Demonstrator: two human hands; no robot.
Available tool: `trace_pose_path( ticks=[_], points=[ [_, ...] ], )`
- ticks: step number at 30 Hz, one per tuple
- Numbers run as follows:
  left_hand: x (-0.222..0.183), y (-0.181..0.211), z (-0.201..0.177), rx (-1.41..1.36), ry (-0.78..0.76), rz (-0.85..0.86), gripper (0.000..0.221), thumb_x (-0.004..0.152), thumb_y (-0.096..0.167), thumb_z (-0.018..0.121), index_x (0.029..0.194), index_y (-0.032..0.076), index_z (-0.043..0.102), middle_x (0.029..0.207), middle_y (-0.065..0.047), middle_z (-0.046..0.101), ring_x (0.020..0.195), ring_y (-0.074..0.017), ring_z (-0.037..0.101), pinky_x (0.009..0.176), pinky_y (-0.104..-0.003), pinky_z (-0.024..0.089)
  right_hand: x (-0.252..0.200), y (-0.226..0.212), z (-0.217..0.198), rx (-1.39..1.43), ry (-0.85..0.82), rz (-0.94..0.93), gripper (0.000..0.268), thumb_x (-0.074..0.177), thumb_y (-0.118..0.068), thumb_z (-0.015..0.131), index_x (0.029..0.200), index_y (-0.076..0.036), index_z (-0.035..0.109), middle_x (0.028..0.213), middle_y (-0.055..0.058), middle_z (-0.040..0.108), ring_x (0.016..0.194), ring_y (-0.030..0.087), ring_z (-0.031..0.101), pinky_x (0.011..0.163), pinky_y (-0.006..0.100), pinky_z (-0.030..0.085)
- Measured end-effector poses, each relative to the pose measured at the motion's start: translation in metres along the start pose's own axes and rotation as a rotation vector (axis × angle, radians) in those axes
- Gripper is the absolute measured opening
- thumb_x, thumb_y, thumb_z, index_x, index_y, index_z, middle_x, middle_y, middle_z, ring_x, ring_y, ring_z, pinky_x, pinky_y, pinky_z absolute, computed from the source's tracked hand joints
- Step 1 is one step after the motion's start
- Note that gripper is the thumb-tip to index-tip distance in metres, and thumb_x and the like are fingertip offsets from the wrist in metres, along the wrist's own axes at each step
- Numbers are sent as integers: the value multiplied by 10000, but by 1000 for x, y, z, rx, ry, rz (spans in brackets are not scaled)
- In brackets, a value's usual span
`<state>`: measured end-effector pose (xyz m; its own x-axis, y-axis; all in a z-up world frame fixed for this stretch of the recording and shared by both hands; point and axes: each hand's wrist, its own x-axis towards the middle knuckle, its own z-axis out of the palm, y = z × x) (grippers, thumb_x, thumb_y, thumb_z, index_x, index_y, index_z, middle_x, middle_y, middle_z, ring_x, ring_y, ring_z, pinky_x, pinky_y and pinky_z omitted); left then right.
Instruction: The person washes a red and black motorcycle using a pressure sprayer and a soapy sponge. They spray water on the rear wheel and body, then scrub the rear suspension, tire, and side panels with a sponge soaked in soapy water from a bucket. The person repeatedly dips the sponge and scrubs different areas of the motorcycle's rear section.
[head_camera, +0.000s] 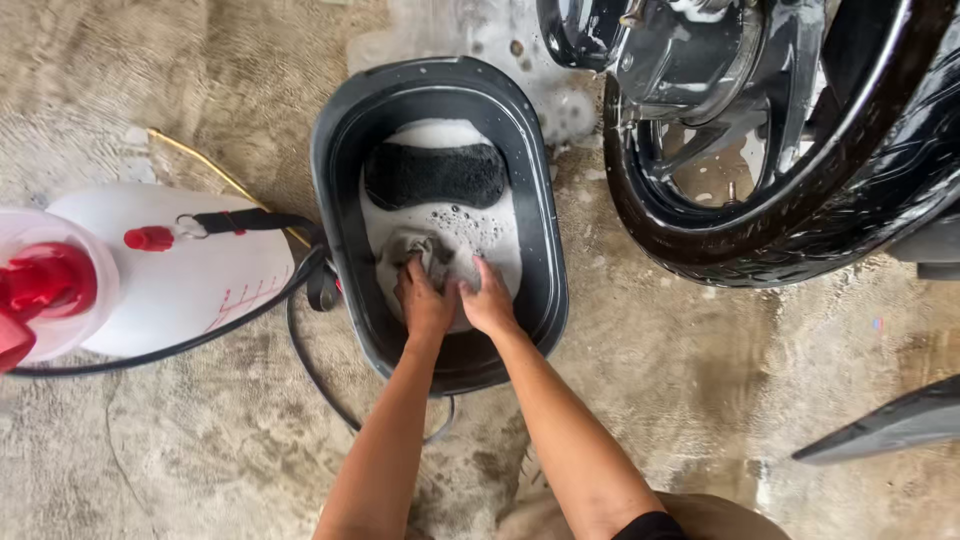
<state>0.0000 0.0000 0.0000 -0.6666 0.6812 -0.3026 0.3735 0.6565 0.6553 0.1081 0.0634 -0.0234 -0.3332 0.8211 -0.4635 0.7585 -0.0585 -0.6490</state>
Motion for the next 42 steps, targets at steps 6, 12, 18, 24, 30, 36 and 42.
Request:
trace_pose_path(
  ticks=[6,12,18,24,30,36,42],
  points=[
    [47,-39,43,-110,-606,115,810,771,272,856,1430,59,436,1341,-246,549,1265,-439,515,1027,-498,444,40,16,35,78,27,345,636,955,-456,683,1450,-118,470,1428,221,526,1329,403,508,1099,471,419],
    [35,-51,79,-620,-146,145,756,746,207,808,1416,49,496,1302,-170,617,1164,-262,631,944,-398,551,54,44,39,258,146,393,481,967,-307,624,1401,-112,549,1335,139,658,1247,306,621,1045,421,490],
    [30,-26,44,-680,-397,-379,751,796,300,771,1471,104,509,1118,-101,684,923,-194,653,745,-355,540,32,32,14,518,45,377,366,992,-278,615,1303,-85,619,1178,107,710,1077,221,654,894,367,502],
    [24,-21,49,-1075,-484,-270,480,1001,253,702,1322,-101,659,1174,-125,716,998,-150,669,818,-312,532,6,-15,-39,535,212,133,365,971,-297,697,1189,-6,713,1132,177,732,1011,295,701,857,412,518],
    [18,103,13,-1859,-1084,-65,416,1119,405,451,1308,64,595,1154,-141,686,1010,-298,673,880,-429,543,-89,-160,-155,-43,525,-373,447,930,-211,629,1344,-46,629,1447,169,565,1373,356,538,1145,461,460],
    [-59,268,-63,-1906,-1118,-384,536,971,451,369,1353,148,591,1340,-75,668,1268,-227,590,1048,-385,476,-173,-219,-282,-383,457,-518,429,947,-233,691,1326,-48,611,1440,179,542,1286,381,538,1070,513,444],
    [-98,347,-44,-1695,-1472,-152,470,1124,467,478,1300,59,628,1227,-115,691,1166,-291,653,1039,-436,517,-236,-154,-410,-1051,368,-824,346,1110,-140,668,1436,-55,592,1519,111,521,1342,253,534,1086,452,458]
  ],
)
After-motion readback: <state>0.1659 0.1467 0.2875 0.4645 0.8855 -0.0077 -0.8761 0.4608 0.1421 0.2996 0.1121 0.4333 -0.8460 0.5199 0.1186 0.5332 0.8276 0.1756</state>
